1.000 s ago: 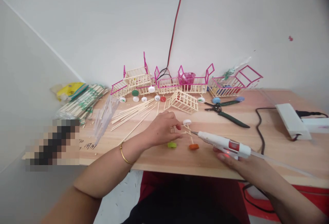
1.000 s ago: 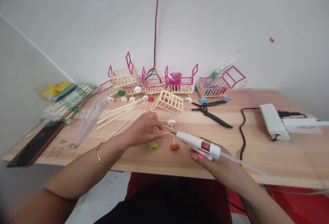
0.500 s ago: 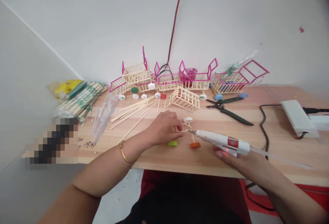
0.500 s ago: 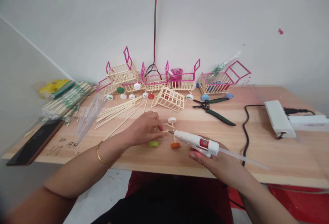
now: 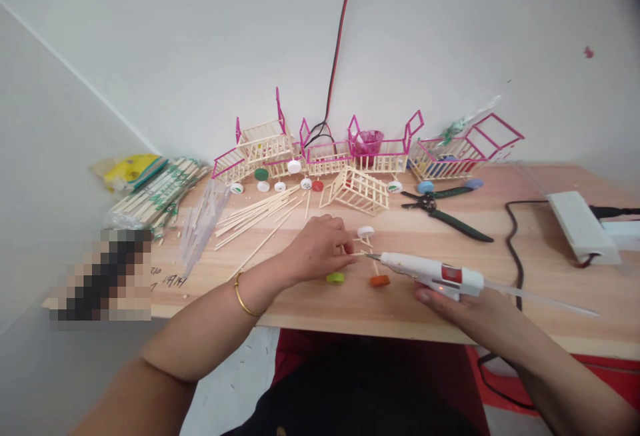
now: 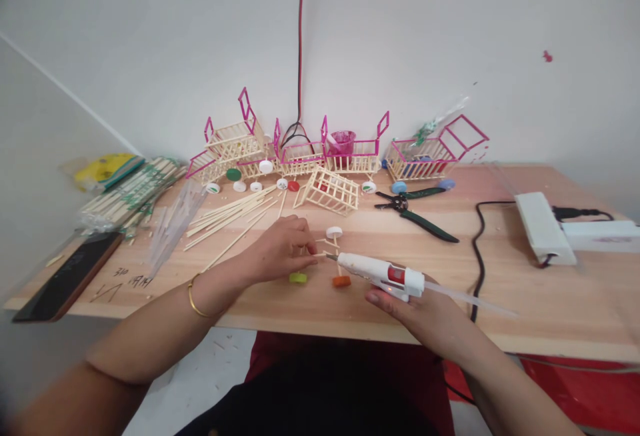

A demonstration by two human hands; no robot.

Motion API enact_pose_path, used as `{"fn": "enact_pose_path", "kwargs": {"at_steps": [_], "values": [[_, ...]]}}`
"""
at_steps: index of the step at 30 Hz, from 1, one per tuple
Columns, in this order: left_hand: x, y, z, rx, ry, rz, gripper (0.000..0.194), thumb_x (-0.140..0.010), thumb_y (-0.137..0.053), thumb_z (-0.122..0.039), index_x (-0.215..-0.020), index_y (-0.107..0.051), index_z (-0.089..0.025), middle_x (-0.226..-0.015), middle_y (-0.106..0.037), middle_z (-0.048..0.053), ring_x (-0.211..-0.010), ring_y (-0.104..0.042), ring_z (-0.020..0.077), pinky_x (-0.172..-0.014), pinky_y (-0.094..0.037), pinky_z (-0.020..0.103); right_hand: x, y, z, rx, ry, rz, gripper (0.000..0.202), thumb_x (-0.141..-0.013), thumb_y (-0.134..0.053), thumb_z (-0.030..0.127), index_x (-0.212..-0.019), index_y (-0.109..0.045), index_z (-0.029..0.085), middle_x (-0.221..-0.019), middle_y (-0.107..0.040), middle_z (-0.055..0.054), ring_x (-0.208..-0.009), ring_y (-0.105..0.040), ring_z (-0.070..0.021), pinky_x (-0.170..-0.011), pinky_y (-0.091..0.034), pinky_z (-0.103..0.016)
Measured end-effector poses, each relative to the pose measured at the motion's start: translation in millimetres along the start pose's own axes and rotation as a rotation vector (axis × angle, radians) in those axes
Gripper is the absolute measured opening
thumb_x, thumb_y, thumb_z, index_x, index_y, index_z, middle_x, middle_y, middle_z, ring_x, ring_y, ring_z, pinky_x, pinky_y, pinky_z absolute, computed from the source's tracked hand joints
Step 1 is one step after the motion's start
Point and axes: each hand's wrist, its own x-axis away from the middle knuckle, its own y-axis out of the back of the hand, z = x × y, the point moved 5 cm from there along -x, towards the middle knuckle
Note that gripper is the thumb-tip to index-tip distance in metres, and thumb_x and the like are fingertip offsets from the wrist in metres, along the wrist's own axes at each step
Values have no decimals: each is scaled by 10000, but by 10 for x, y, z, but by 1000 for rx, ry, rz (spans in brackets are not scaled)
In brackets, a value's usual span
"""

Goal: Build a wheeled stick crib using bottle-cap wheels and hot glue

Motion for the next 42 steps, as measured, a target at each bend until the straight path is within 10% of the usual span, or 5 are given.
{"fn": "enact_pose_path", "kwargs": {"at_steps": [42], "values": [[-8,14,-50,-23,-7,35,55,-783,-656,-206,-745,-676,-172,-768,-617,31,-773,-533,160,-740,-386,282,-4,-27,17,24,12,-5,360,-746,-563,538,-805,-709,214,-729,-741,-27,-703,-694,-266,-618,-539,-319]]}}
